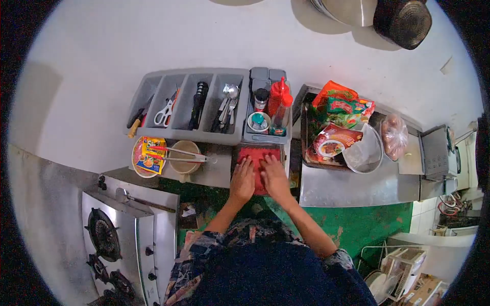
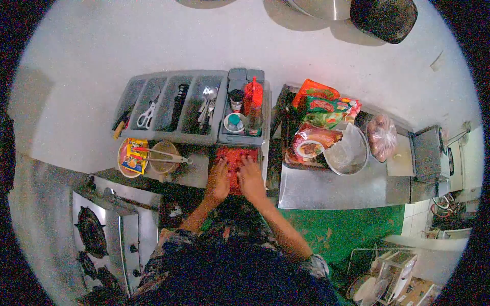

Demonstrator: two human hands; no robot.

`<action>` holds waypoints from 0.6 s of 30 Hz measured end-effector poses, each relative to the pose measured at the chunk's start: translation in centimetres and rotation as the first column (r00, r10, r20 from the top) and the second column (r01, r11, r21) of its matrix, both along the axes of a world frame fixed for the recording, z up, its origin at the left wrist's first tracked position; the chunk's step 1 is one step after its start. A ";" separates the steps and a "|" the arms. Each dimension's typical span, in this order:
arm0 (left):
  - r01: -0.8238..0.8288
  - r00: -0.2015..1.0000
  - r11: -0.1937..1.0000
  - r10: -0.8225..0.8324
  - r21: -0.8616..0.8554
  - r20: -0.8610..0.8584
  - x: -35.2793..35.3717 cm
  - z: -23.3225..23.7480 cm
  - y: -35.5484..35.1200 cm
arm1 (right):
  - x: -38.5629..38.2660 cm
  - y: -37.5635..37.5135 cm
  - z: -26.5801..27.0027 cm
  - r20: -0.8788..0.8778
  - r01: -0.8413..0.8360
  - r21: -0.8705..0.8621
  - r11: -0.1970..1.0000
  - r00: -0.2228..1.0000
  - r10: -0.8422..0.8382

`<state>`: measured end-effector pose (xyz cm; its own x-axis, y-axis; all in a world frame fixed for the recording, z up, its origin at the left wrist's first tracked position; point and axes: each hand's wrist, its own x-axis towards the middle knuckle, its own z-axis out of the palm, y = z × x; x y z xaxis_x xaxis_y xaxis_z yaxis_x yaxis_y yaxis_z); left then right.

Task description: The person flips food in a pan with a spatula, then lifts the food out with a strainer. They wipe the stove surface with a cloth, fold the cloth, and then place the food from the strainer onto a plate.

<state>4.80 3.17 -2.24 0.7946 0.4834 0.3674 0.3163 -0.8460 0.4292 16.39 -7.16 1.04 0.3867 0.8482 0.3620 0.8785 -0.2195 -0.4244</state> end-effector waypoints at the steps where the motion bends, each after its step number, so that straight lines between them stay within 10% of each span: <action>1: 0.001 1.000 1.000 -0.001 -0.003 -0.001 -0.2 -0.1 -0.1 | -0.2 0.3 -0.7 0.065 -0.017 -0.139 0.990 0.998 0.027; 18: -0.117 0.985 0.992 0.109 -0.057 -0.131 2.3 -0.3 2.3 | 2.1 1.5 -2.6 0.145 0.144 -0.222 0.964 0.983 -0.114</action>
<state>7.14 5.50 -2.49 0.7719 0.5916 0.2326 0.4634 -0.7741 0.4313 18.46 -5.70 -1.55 0.4612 0.8604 0.2170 0.8803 -0.4129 -0.2336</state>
